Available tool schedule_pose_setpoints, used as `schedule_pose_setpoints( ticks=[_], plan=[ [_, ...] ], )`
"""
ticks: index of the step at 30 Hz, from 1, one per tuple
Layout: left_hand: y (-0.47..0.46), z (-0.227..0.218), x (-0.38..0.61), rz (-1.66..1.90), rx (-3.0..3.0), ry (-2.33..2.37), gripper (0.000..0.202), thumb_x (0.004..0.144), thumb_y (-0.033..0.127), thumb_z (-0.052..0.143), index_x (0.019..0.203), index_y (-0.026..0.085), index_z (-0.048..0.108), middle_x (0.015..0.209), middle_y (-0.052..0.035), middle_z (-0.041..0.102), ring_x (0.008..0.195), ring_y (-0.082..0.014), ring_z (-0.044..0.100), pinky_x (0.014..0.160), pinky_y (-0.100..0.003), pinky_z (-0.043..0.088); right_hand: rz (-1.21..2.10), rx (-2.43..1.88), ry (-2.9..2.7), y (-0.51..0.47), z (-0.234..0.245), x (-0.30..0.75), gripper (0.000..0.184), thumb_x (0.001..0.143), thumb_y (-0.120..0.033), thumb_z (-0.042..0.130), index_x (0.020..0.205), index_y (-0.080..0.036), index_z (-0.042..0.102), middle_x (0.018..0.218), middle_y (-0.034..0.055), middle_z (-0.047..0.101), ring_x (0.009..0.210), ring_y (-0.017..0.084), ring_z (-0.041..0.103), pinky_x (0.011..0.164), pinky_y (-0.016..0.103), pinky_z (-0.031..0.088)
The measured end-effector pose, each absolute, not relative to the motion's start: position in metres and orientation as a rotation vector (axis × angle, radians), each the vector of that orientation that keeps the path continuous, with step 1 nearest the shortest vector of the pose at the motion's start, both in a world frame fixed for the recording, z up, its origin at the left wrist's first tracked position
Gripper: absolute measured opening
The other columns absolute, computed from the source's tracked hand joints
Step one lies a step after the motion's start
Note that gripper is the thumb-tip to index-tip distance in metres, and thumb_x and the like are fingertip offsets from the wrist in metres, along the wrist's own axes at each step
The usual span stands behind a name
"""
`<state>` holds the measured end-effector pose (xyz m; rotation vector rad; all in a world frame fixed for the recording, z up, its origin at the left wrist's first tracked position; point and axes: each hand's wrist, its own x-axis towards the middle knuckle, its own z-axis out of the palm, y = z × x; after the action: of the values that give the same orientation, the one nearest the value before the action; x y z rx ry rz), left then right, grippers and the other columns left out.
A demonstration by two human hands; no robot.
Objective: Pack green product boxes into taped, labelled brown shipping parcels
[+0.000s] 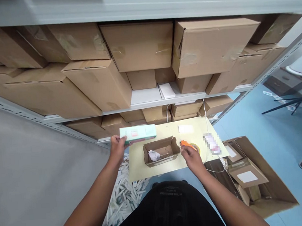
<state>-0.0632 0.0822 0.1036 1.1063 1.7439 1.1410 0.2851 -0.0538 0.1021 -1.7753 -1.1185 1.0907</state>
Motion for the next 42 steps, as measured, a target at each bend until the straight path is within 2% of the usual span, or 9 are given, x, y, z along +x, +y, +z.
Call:
schedule_pose_setpoints(
  ticks=[3,12,18,21,26,30,33,36,42],
  plan=[
    [0.031,0.1,-0.022,1.16,0.928,1.486,0.035,0.084,0.042,0.059,0.106,0.027,0.036,0.115,-0.0032,0.062,0.092,-0.0188,0.07,0.072,-0.033,0.061,1.212,-1.651,-1.173,-0.025,0.117,0.26,0.048,0.09,-0.064,0.055,0.11,-0.022,0.068,0.099,0.0051,0.075,0.094,0.026,0.068,0.081,0.035,0.053],
    [-0.009,0.078,0.008,0.649,1.356,1.604,0.029,0.095,0.045,0.055,0.113,0.023,0.049,0.113,-0.0101,0.07,0.107,-0.0263,0.068,0.094,-0.04,0.05,0.947,-2.2,-1.588,-0.015,0.099,0.264,0.041,0.096,-0.056,0.049,0.097,-0.02,0.069,0.089,0.0076,0.074,0.084,0.024,0.067,0.069,0.029,0.041],
    [-0.003,0.062,0.003,0.313,1.775,1.764,0.025,0.091,0.033,0.057,0.107,0.017,0.068,0.131,-0.0157,0.063,0.123,-0.0307,0.057,0.104,-0.039,0.042,0.871,-2.295,-1.826,-0.009,0.082,0.258,0.045,0.098,-0.05,0.048,0.122,-0.016,0.065,0.111,0.016,0.074,0.103,0.028,0.068,0.077,0.031,0.043],
    [-0.005,0.047,0.003,0.2,1.834,1.815,0.022,0.088,0.03,0.059,0.1,0.016,0.073,0.129,-0.0148,0.061,0.121,-0.0319,0.055,0.103,-0.04,0.042,0.841,-2.356,-1.895,-0.004,0.075,0.254,0.041,0.098,-0.045,0.051,0.126,-0.017,0.061,0.107,0.014,0.074,0.101,0.028,0.068,0.077,0.031,0.043],
    [-0.013,0.033,-0.007,0.384,1.855,1.827,0.03,0.082,0.021,0.065,0.112,0.018,0.072,0.127,-0.0132,0.059,0.118,-0.0309,0.055,0.105,-0.041,0.044,0.701,-2.367,-1.896,-0.012,0.058,0.258,0.02,0.091,-0.03,0.058,0.104,-0.017,0.065,0.111,0.014,0.07,0.102,0.027,0.065,0.078,0.031,0.044],
    [-0.027,0.019,-0.018,0.762,1.655,1.857,0.066,0.075,0.019,0.073,0.139,0.02,0.056,0.141,-0.0139,0.049,0.13,-0.0312,0.051,0.114,-0.044,0.04,0.492,-2.24,-1.607,-0.041,0.035,0.279,0.036,0.087,-0.038,0.063,0.116,-0.016,0.061,0.122,0.0161,0.062,0.115,0.03,0.059,0.093,0.036,0.046],
    [-0.039,0.005,-0.018,0.897,1.27,1.82,0.097,0.074,0.024,0.077,0.158,0.02,0.028,0.154,-0.0182,0.037,0.129,-0.0294,0.057,0.108,-0.041,0.048,0.858,-2.189,-1.313,-0.057,0.017,0.292,0.045,0.083,-0.051,0.067,0.113,-0.018,0.061,0.117,0.0127,0.063,0.112,0.031,0.059,0.096,0.04,0.047],
    [-0.045,-0.005,-0.009,0.902,0.993,1.754,0.104,0.078,0.028,0.074,0.163,0.022,0.014,0.162,-0.019,0.034,0.129,-0.0274,0.06,0.101,-0.036,0.052,1.417,-2.039,-1.033,-0.055,0.004,0.293,0.036,0.078,-0.05,0.072,0.098,-0.021,0.064,0.107,0.0082,0.066,0.107,0.029,0.061,0.093,0.041,0.05],
    [-0.047,-0.009,0.011,0.763,0.886,1.747,0.055,0.089,0.032,0.061,0.142,0.018,0.056,0.135,-0.0134,0.069,0.123,-0.0291,0.066,0.098,-0.036,0.054,1.749,-1.823,-0.806,-0.025,-0.009,0.295,0.032,0.079,-0.046,0.071,0.099,-0.023,0.061,0.113,0.0084,0.068,0.103,0.022,0.067,0.08,0.032,0.058]
  ],
)
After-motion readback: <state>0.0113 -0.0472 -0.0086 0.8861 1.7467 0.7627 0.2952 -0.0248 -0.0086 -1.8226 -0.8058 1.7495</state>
